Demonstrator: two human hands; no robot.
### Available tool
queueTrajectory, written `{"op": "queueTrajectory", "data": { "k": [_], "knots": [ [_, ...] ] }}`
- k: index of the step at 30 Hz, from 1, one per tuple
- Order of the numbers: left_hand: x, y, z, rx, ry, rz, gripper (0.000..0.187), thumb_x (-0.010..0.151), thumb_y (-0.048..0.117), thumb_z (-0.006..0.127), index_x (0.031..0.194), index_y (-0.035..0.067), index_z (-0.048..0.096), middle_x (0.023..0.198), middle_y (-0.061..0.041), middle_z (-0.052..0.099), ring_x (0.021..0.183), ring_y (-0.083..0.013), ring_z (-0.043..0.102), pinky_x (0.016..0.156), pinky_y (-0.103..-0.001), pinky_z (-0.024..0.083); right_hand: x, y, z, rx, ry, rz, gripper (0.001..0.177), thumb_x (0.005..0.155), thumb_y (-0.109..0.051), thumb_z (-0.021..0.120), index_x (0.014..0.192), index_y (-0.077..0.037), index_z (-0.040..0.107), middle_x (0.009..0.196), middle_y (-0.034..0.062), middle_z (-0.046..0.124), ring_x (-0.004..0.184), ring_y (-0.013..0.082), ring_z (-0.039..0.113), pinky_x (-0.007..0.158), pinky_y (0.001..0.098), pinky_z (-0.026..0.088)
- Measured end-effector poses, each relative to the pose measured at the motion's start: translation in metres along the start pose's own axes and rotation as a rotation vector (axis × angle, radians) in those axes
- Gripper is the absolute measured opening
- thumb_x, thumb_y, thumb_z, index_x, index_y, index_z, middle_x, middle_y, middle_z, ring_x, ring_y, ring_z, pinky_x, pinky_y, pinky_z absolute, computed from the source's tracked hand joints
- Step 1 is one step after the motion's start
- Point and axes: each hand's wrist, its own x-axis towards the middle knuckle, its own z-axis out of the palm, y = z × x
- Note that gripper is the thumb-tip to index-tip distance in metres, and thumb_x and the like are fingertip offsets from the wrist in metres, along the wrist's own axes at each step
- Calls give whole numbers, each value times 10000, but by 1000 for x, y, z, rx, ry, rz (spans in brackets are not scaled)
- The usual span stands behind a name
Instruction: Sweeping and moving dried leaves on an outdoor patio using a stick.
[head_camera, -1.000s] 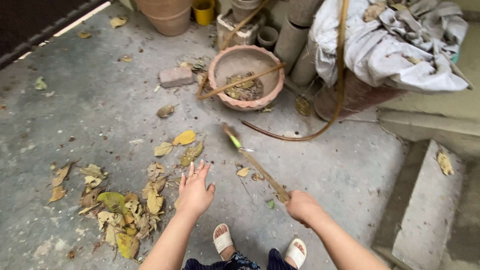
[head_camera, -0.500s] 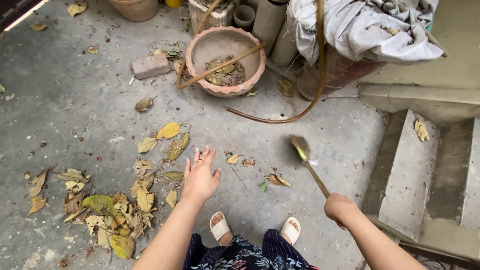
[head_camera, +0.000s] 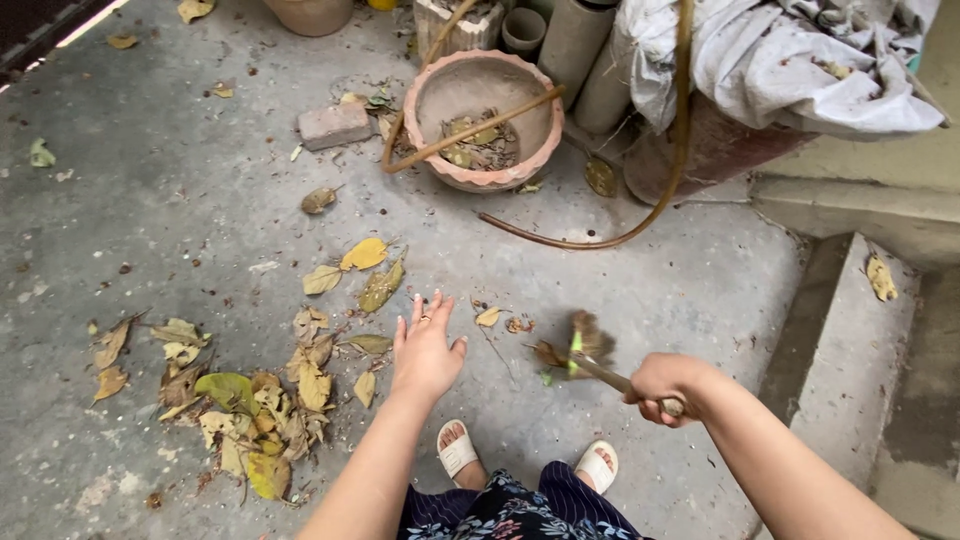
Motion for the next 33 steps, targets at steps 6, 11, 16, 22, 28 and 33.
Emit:
{"op": "queueTrajectory", "data": {
  "k": [6,11,16,22,28,33],
  "knots": [
    [2,-9,-6,-29,34,-9,722,890,257,686,1543,178,389,1671,-1,274,1577,-211,131,1273,-468,92,-28,-46,29,28,-53,-171,161,999,-98,616,956,48,670,519,7,538,374,91,435,315,272,327],
    [-2,-11,-13,-51,54,-22,715,889,253,686,1538,186,392,1672,-8,268,1574,-209,128,1270,-469,89,-59,-79,56,9,-58,-261,156,977,-101,634,1019,38,691,538,3,529,379,84,433,311,276,318],
    [-2,-20,-3,-70,85,7,744,877,271,693,1538,168,368,1650,-45,303,1560,-238,173,1252,-486,85,-55,-101,88,-18,-107,-355,196,945,-102,643,1091,11,710,573,10,545,386,87,439,303,284,331],
    [-2,-7,-10,-405,-108,-189,708,934,359,639,1575,156,417,1371,-217,664,1260,-347,641,1126,-457,496,-66,-112,132,-125,-19,-477,256,947,-185,666,1120,1,696,632,45,605,407,128,514,319,335,420],
    [48,-57,70,-1084,-248,-483,700,973,386,748,1322,-203,601,857,-212,643,699,-327,617,518,-393,493,-124,-123,178,-148,135,-514,286,1014,-219,489,1238,-41,475,713,102,676,441,202,638,345,380,512],
    [49,-59,60,-1185,77,-684,154,806,-88,583,948,-96,642,687,-154,675,525,-249,655,457,-428,489,-110,-124,174,-37,-2,-655,378,1042,-422,453,1179,-72,487,663,108,635,406,238,581,337,382,463]
  ]
}}
